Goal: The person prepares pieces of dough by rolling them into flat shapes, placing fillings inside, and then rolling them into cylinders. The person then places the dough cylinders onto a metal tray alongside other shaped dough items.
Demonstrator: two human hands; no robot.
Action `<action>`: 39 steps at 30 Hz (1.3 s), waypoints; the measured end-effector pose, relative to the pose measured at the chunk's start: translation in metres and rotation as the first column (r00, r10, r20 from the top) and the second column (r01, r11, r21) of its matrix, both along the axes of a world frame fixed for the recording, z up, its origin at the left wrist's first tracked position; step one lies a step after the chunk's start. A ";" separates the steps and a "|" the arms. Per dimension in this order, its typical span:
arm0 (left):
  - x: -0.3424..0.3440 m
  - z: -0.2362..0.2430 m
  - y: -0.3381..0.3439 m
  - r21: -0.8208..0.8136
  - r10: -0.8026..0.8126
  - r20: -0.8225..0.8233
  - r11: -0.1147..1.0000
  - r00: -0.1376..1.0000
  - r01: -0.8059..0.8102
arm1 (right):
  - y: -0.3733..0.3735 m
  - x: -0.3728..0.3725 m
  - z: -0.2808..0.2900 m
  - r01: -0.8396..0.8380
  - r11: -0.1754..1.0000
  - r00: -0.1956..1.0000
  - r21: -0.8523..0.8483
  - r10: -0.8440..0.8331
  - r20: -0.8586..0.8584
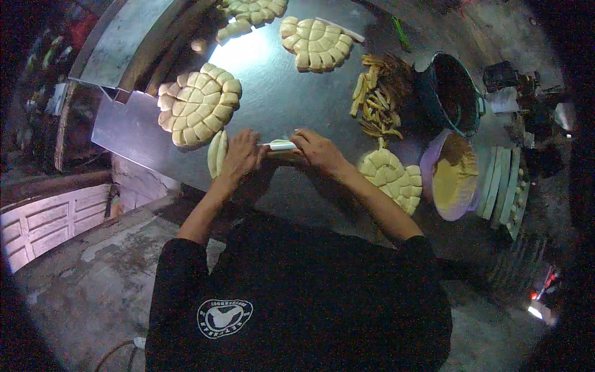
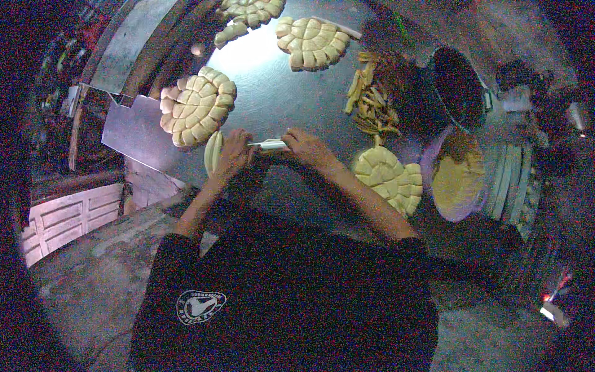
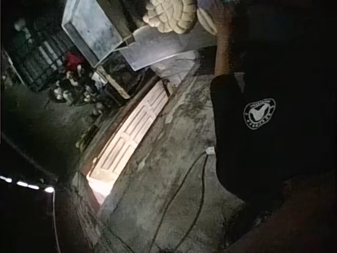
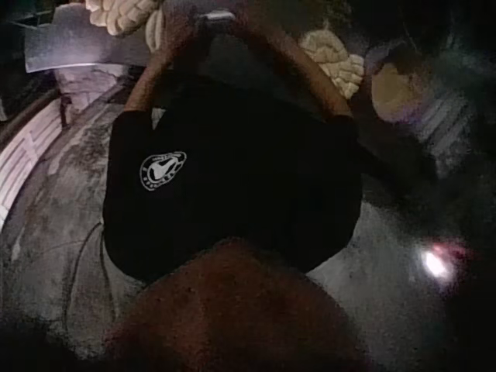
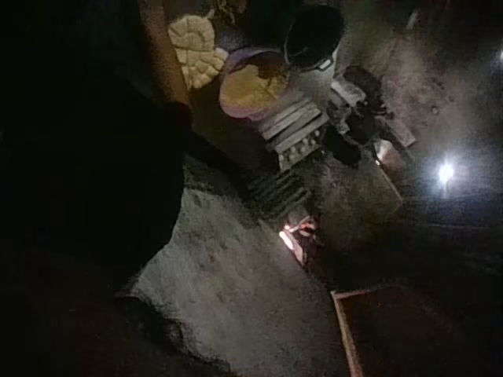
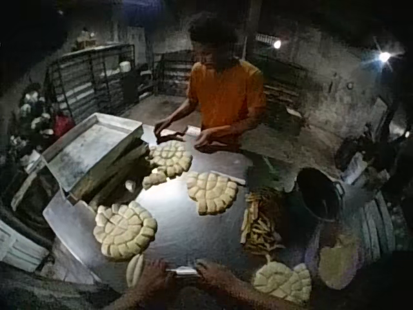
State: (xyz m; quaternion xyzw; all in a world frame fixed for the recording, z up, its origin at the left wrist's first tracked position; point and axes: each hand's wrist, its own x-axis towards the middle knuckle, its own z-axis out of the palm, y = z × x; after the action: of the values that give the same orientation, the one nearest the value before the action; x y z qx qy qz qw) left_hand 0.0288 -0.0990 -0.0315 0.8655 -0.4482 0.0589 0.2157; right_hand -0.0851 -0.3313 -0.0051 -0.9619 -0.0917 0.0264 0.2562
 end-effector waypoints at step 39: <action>0.074 -0.036 -0.112 -0.085 -0.416 -0.035 0.907 0.909 0.412 | -0.033 0.059 -0.033 0.859 0.290 0.406 -0.423 -0.888 0.216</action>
State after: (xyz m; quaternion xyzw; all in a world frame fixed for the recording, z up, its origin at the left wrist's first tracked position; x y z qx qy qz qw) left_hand 0.1027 -0.2110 -0.0672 0.7434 -0.6130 0.0064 0.2676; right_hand -0.0262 -0.3642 -0.0384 -0.8832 0.4641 -0.0667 -0.0108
